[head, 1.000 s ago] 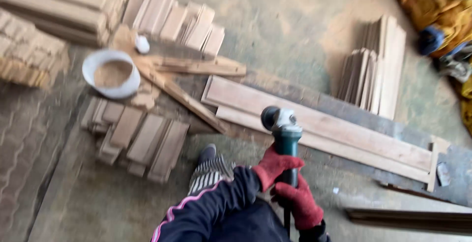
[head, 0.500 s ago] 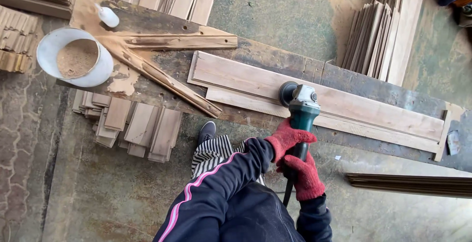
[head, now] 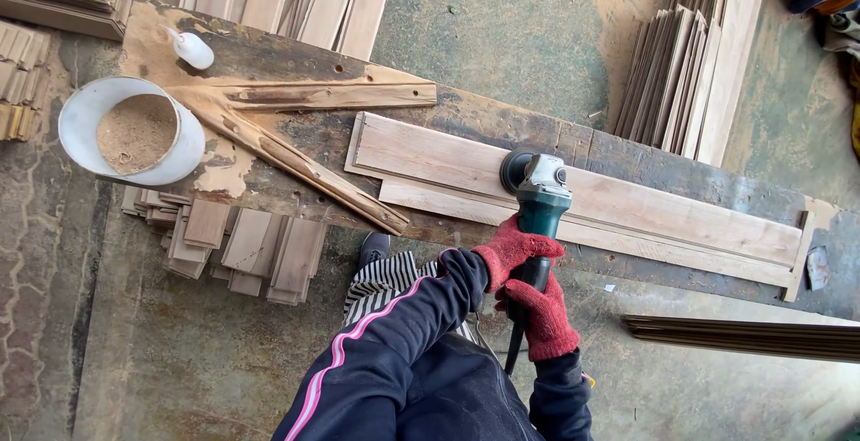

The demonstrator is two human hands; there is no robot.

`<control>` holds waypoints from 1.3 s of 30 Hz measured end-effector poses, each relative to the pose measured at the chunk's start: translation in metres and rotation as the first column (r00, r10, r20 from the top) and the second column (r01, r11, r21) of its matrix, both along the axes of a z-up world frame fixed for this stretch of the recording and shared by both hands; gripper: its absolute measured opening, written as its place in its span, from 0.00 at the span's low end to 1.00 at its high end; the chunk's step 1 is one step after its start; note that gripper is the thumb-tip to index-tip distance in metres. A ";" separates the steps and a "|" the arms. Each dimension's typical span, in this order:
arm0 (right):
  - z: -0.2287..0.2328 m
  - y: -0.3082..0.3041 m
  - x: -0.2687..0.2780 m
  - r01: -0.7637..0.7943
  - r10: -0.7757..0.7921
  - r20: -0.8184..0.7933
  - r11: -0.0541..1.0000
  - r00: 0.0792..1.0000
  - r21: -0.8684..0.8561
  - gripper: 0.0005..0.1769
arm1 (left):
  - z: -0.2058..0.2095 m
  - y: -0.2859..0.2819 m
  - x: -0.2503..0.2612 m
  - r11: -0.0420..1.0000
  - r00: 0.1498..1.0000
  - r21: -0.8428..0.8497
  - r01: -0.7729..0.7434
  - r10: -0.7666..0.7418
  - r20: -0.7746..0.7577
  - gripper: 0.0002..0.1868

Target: The recorder uses an angle grinder with a sanding disc to sand a long piece of wood on a workbench.

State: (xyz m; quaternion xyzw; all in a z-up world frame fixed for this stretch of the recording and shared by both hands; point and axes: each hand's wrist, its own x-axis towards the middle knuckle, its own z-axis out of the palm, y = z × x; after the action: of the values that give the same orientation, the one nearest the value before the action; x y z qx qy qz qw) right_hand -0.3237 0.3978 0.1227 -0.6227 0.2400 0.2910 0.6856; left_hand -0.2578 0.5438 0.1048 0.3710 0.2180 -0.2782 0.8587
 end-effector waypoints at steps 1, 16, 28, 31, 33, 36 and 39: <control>0.001 0.005 0.001 -0.010 0.010 0.003 1.000 1.000 -0.012 0.18 | 0.000 0.004 0.000 1.000 1.000 0.014 0.005 -0.005 -0.023 0.34; 0.001 0.044 -0.002 -0.058 0.058 -0.006 0.998 0.998 -0.027 0.18 | -0.011 0.040 -0.009 0.998 1.000 0.055 -0.027 0.027 -0.005 0.32; 0.004 0.086 0.003 -0.202 0.201 -0.006 0.979 0.979 -0.038 0.20 | -0.002 0.091 -0.019 0.991 0.990 0.032 -0.127 0.129 -0.060 0.33; 0.010 0.095 0.005 -0.228 0.228 -0.003 0.972 0.974 -0.049 0.20 | -0.008 0.096 -0.022 0.985 0.982 -0.016 -0.174 0.173 -0.075 0.34; 0.006 0.099 0.006 -0.252 0.253 0.019 0.967 0.967 -0.041 0.20 | -0.013 0.100 -0.024 0.976 0.976 -0.062 -0.209 0.204 -0.082 0.33; 0.000 0.107 0.006 -0.256 0.255 0.036 0.967 0.966 0.014 0.21 | -0.017 0.110 -0.026 0.964 0.964 -0.045 -0.261 0.257 -0.070 0.31; 0.007 0.123 0.003 -0.274 0.273 0.036 0.962 0.961 0.008 0.22 | -0.015 0.117 -0.031 0.961 0.959 -0.032 -0.274 0.271 -0.083 0.32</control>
State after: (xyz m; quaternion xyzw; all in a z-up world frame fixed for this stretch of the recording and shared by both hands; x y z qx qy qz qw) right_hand -0.3205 0.5211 0.1296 -0.6505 0.1379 0.3734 0.6468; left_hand -0.2885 0.6612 0.0898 0.3077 0.2941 -0.1761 0.8876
